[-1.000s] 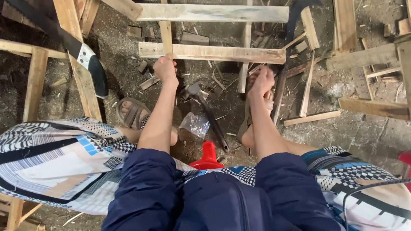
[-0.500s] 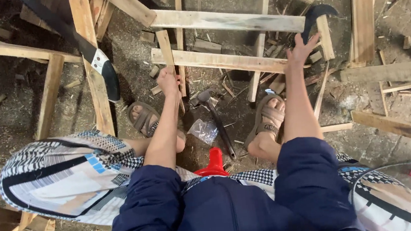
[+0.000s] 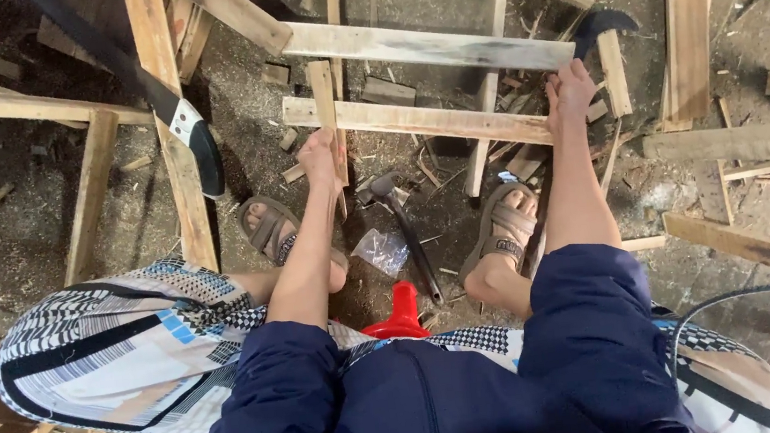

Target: The person assembles a wooden frame by placing planks and hammering nails into the joints. They use a hammer to secure the pieces together and occasionally adjust the wood alignment.

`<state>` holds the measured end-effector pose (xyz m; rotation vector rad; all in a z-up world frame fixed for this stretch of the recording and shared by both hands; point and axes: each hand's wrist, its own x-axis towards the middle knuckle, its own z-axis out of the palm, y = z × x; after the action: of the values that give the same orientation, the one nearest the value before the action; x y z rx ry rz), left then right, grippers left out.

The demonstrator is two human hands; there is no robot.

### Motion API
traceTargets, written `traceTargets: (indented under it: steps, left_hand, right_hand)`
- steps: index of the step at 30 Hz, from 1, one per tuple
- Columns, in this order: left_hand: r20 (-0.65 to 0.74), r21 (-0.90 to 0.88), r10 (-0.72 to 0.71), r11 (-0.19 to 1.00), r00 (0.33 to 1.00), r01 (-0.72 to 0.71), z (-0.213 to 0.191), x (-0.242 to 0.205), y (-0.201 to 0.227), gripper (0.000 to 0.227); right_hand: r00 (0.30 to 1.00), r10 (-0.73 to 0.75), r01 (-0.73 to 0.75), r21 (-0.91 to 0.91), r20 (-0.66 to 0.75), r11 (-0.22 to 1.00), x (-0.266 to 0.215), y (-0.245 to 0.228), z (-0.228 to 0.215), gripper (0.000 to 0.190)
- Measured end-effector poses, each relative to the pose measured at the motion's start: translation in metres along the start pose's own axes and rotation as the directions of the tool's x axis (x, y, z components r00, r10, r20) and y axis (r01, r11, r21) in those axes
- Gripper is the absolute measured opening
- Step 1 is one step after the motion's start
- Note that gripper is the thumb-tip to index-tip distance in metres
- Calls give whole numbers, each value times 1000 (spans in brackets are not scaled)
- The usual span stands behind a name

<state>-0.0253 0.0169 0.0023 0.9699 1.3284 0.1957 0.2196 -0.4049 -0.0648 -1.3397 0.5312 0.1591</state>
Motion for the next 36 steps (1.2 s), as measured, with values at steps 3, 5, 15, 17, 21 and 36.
traceTargets:
  steps: [3,5,15,17,21,36]
  left_hand:
    - [13,-11,24,1000,1000,-24,-2,-2,2,11]
    - [9,-28,18,999,1000,-17,-2,-3,4,11]
    - [16,441,447,800,894,-407,-25,-33,-13,49]
    - [122,717,392,600,912,-354,-31,-49,-17,68]
    - [170,761,386,533,907,-369,-39,-43,-27,73]
    - [349,715,575,347,739,-608,-48,-20,-51,26]
  right_hand:
    - [1000,6,-6,-5,-9,1000,-25,-15,13,59]
    - [1000,3,-3,-5,-14,1000,-25,-11,12,64]
    - [668,-677,88,-870,-309,485,-167,-8,56,17]
    - [557,-829,170,-984,55,49,-195,40,59,20]
    - [931,-355,116,-992,88,58,-237,54,52,51]
    - [940,-311,159,-987,140,34,-191,87,58,31]
